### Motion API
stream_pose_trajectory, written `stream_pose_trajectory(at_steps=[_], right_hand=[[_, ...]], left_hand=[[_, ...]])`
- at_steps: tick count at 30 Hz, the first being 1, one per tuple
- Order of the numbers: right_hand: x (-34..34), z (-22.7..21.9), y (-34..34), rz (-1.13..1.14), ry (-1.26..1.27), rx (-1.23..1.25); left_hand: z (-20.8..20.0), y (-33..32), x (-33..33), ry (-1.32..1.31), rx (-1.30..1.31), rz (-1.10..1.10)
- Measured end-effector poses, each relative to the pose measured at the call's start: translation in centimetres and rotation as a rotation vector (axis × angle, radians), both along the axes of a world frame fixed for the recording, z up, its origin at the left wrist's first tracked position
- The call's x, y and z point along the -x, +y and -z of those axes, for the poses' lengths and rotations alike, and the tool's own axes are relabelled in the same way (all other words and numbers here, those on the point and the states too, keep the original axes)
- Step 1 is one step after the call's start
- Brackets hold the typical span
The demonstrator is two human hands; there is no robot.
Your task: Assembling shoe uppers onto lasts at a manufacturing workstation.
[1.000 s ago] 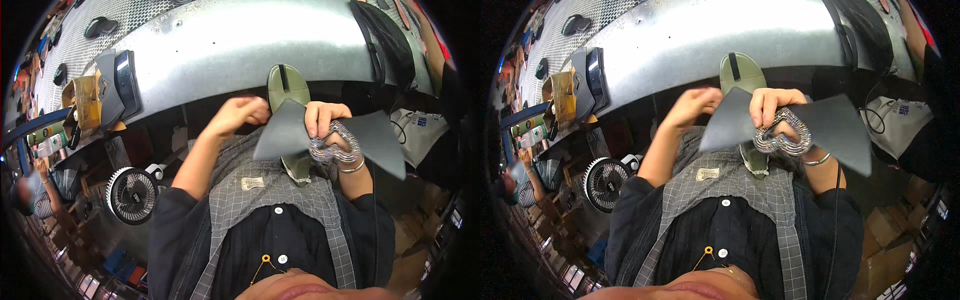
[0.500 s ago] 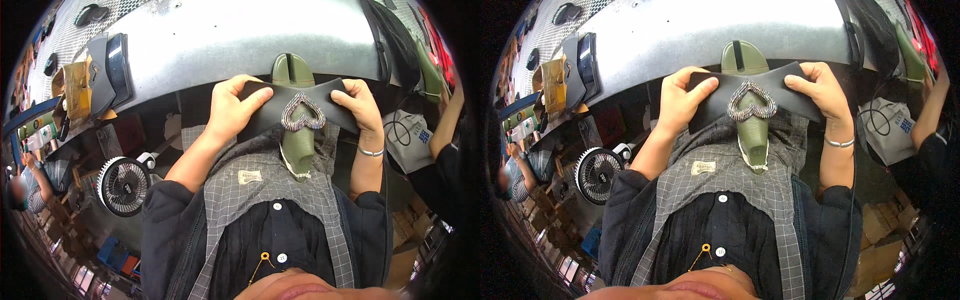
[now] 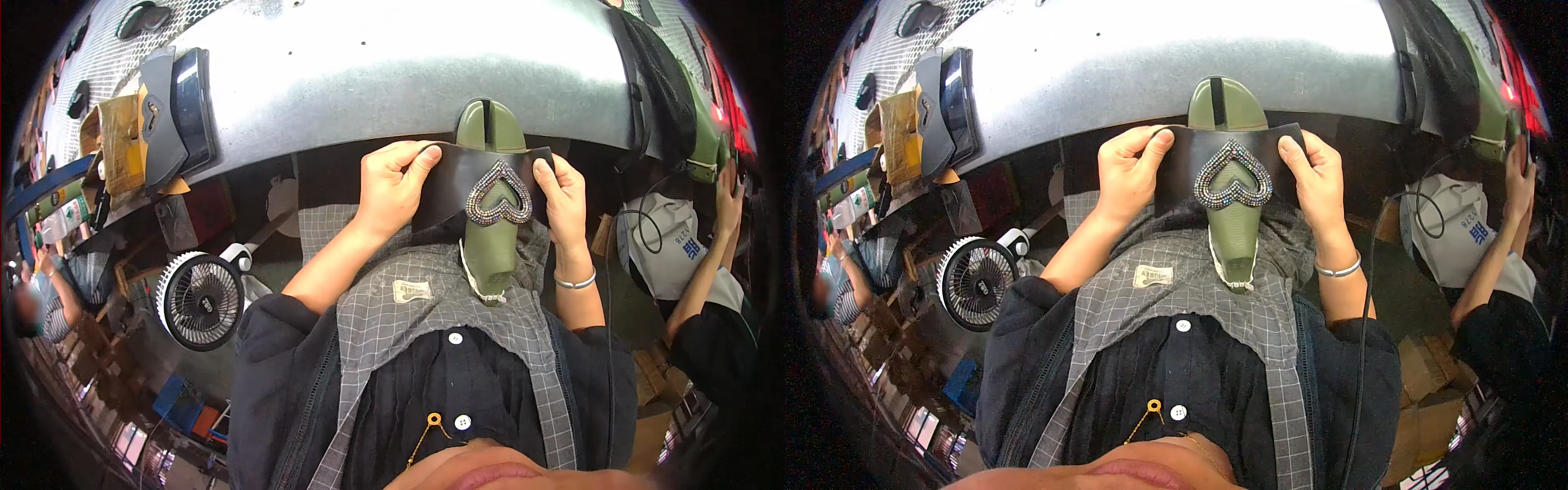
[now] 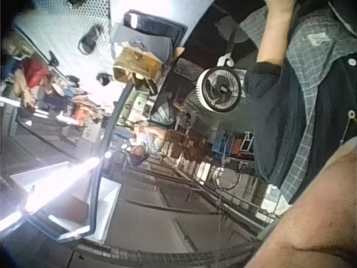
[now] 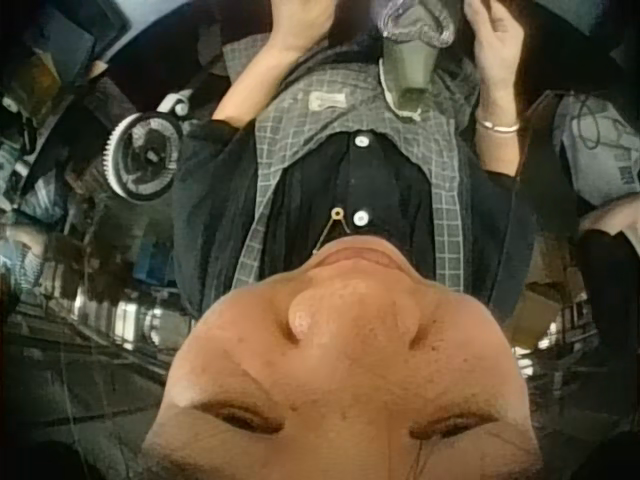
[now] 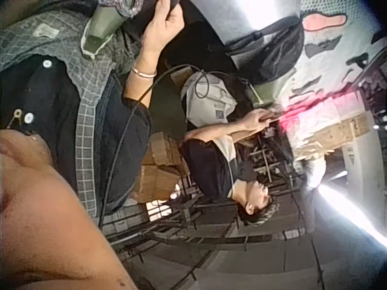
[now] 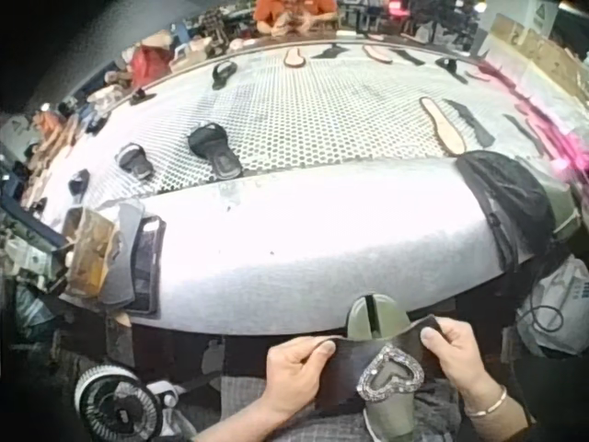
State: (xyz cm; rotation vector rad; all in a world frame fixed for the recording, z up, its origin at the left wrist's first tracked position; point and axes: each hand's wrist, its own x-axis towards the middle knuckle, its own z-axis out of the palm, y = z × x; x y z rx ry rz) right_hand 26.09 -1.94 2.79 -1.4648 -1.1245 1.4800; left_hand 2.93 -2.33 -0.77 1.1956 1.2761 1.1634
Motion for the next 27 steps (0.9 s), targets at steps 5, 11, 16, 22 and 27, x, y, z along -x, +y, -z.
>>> stream_pose_trajectory(at_steps=[5, 11, 16, 22, 27], right_hand=[[0.2, 0.9, -0.7, 0.053, 0.027, -0.022], [1.9, 2.0, -1.4, 0.215, 0.285, 0.113], [2.5, 0.7, -1.7, 0.290, 0.590, 0.291], [3.4, -1.5, -3.7, 0.110, 0.635, 0.300], [3.6, -1.2, -5.0, -0.057, 0.345, 0.066]], left_hand=[[0.7, 0.2, -0.6, -0.343, 0.228, 0.056], [1.4, 0.6, -0.5, -0.564, 0.515, 0.067], [-2.8, 0.7, -0.7, -0.423, 0.178, 0.176], [-6.3, 3.2, -2.0, -0.484, -0.317, 0.602], [-6.8, 2.7, -4.1, -0.518, -0.012, 0.736]])
